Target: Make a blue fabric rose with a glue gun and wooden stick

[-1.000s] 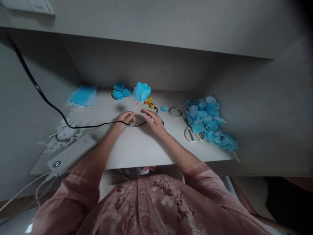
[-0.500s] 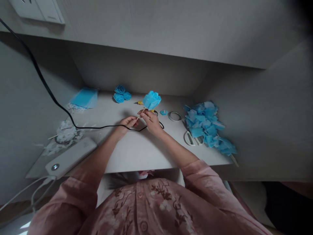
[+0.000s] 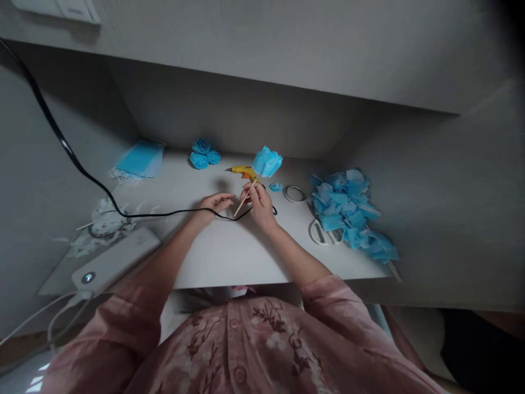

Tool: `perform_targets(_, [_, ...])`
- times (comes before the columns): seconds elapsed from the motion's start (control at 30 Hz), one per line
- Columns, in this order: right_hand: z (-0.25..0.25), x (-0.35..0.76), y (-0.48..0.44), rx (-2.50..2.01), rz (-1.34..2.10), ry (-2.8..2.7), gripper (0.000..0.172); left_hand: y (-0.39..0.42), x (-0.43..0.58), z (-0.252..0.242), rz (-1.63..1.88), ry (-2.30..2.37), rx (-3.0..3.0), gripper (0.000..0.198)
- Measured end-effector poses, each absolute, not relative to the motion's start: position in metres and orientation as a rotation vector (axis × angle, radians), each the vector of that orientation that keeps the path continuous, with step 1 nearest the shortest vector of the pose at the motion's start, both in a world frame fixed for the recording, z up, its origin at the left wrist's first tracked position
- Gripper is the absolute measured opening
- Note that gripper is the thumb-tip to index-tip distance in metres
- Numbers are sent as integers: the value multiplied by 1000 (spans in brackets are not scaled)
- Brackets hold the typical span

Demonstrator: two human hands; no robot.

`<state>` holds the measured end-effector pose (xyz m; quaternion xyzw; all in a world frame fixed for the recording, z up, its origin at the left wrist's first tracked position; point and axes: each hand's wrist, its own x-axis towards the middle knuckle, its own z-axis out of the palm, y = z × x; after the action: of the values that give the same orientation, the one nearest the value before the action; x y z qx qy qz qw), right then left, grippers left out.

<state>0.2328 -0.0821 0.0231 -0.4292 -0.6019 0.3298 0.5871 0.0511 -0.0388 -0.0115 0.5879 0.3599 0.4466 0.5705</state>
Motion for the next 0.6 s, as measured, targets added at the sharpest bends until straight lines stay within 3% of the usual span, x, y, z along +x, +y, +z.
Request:
perform_targets(0.13, [27,247,-77,-963,669,-1291,55,-36,39,-14,871,951,1628,34])
perform_targets(0.27, [32,256,-76,-985,657,-1238,56,-48,16,4,338,697,1685,28])
perform_targets(0.33, [33,257,-76,-999,655,-1231,57,-58,11,14,177,553,1577,37])
perform_targets(0.47, [35,253,-78,-987,679,-1243,60,-71,23,29,376,347,1342,69])
perform_targets(0.6, [36,246,-83,-940,736,-1304,61,-71,46,43,886,555,1268,51])
